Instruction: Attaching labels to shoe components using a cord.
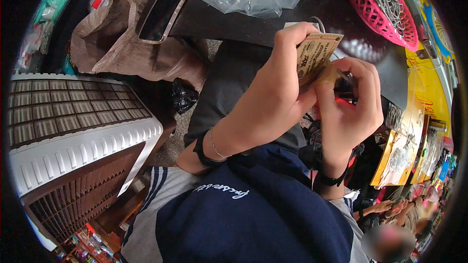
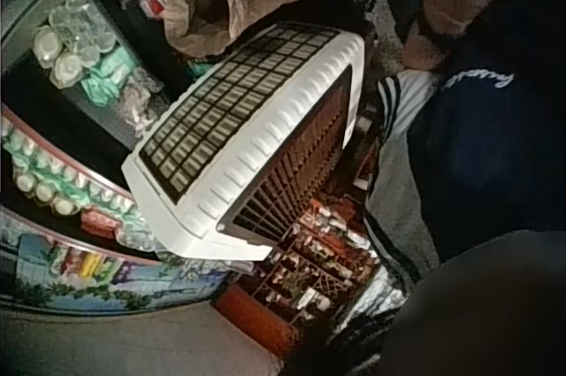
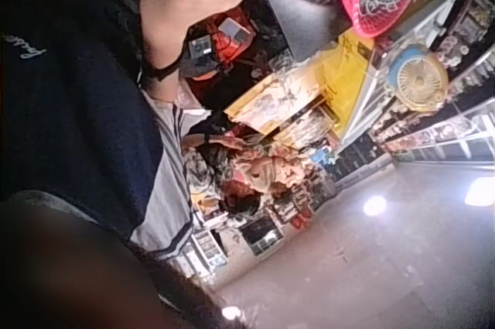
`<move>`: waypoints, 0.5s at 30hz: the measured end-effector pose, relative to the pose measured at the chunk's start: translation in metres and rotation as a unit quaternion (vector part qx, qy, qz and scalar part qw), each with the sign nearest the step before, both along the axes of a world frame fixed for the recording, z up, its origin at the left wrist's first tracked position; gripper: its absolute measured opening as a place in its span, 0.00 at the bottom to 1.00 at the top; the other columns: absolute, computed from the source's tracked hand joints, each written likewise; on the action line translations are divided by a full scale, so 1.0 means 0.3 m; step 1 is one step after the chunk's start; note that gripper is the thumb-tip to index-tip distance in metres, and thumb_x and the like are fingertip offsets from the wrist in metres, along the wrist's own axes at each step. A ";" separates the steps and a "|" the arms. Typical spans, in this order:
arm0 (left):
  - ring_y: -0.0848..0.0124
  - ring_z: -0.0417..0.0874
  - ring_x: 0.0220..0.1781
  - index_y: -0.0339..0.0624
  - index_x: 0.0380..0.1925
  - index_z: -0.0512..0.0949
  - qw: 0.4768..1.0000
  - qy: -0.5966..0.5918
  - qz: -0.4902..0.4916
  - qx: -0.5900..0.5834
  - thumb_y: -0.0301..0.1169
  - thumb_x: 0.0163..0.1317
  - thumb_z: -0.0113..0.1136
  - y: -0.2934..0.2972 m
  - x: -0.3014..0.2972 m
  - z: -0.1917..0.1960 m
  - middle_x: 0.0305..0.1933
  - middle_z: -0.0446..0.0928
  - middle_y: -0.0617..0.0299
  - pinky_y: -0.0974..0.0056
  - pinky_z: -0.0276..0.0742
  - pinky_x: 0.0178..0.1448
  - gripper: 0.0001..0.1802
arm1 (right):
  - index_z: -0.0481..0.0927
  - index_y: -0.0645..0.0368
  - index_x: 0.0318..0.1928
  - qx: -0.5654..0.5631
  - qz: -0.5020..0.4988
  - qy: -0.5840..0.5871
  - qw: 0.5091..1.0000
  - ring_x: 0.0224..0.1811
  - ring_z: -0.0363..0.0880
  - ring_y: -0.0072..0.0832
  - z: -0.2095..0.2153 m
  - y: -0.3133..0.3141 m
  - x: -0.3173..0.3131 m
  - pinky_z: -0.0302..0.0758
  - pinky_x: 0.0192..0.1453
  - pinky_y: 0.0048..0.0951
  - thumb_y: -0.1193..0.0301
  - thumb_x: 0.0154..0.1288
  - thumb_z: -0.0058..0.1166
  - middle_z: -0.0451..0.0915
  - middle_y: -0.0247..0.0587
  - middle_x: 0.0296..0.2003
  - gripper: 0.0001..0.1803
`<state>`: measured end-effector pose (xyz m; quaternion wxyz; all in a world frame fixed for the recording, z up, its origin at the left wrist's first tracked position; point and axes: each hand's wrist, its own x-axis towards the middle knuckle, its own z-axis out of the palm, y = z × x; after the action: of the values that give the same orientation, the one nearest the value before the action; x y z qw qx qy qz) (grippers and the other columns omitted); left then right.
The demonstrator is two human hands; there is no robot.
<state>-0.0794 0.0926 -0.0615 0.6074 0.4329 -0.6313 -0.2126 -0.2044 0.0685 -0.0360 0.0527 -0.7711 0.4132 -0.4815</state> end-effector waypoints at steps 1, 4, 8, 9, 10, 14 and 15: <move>0.66 0.73 0.55 0.35 0.59 0.55 1.000 -0.012 0.005 -0.010 0.20 0.48 0.69 0.001 -0.001 0.000 0.54 0.66 0.52 0.64 0.71 0.58 0.40 | 0.77 0.62 0.33 0.000 0.000 0.000 1.000 0.33 0.77 0.33 0.001 0.000 0.001 0.73 0.39 0.26 0.84 0.41 0.61 0.78 0.40 0.32 0.15; 0.66 0.73 0.55 0.35 0.58 0.55 0.999 -0.033 0.016 -0.022 0.19 0.48 0.68 -0.003 0.005 0.000 0.54 0.66 0.52 0.64 0.71 0.58 0.40 | 0.77 0.62 0.33 0.022 0.058 -0.037 0.997 0.27 0.76 0.25 0.005 0.000 0.000 0.73 0.33 0.22 0.83 0.47 0.61 0.79 0.40 0.32 0.11; 0.66 0.72 0.55 0.35 0.58 0.55 0.999 -0.024 -0.013 -0.017 0.17 0.47 0.67 -0.003 0.013 -0.002 0.53 0.65 0.51 0.64 0.70 0.58 0.39 | 0.75 0.64 0.41 0.212 0.037 -0.083 0.973 0.30 0.73 0.15 0.043 0.028 -0.016 0.70 0.34 0.17 0.81 0.60 0.55 0.79 0.36 0.32 0.08; 0.66 0.72 0.55 0.35 0.58 0.55 0.999 -0.024 -0.013 -0.017 0.17 0.47 0.67 -0.005 0.015 -0.001 0.53 0.65 0.51 0.64 0.70 0.58 0.39 | 0.73 0.66 0.45 0.305 0.021 -0.079 0.949 0.37 0.74 0.14 0.054 0.034 -0.020 0.70 0.41 0.16 0.81 0.64 0.52 0.79 0.33 0.34 0.09; 0.65 0.71 0.55 0.35 0.57 0.57 0.998 -0.044 -0.011 -0.043 0.17 0.47 0.67 -0.011 0.017 0.000 0.52 0.65 0.51 0.63 0.69 0.58 0.39 | 0.73 0.66 0.45 0.305 0.021 -0.079 0.949 0.37 0.74 0.14 0.052 0.034 -0.021 0.70 0.41 0.16 0.81 0.64 0.52 0.79 0.33 0.34 0.09; 0.60 0.68 0.54 0.37 0.53 0.65 0.992 -0.095 -0.018 -0.076 0.14 0.43 0.65 -0.020 0.023 0.013 0.50 0.64 0.51 0.61 0.66 0.58 0.34 | 0.72 0.65 0.46 0.324 0.113 -0.132 0.930 0.25 0.68 0.11 0.037 0.015 -0.040 0.63 0.26 0.15 0.80 0.65 0.51 0.79 0.35 0.29 0.10; 0.60 0.68 0.54 0.37 0.53 0.65 0.992 -0.095 -0.018 -0.076 0.14 0.43 0.65 -0.018 0.025 0.019 0.50 0.64 0.51 0.61 0.66 0.58 0.34 | 0.72 0.66 0.47 0.327 0.142 -0.125 0.926 0.27 0.68 0.10 0.036 0.011 -0.046 0.63 0.27 0.15 0.79 0.65 0.50 0.79 0.36 0.31 0.10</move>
<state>-0.0719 0.0874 -0.0558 0.5718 0.3923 -0.7081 -0.1329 -0.2181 0.0718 -0.0254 0.4208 -0.6955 0.4236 -0.3996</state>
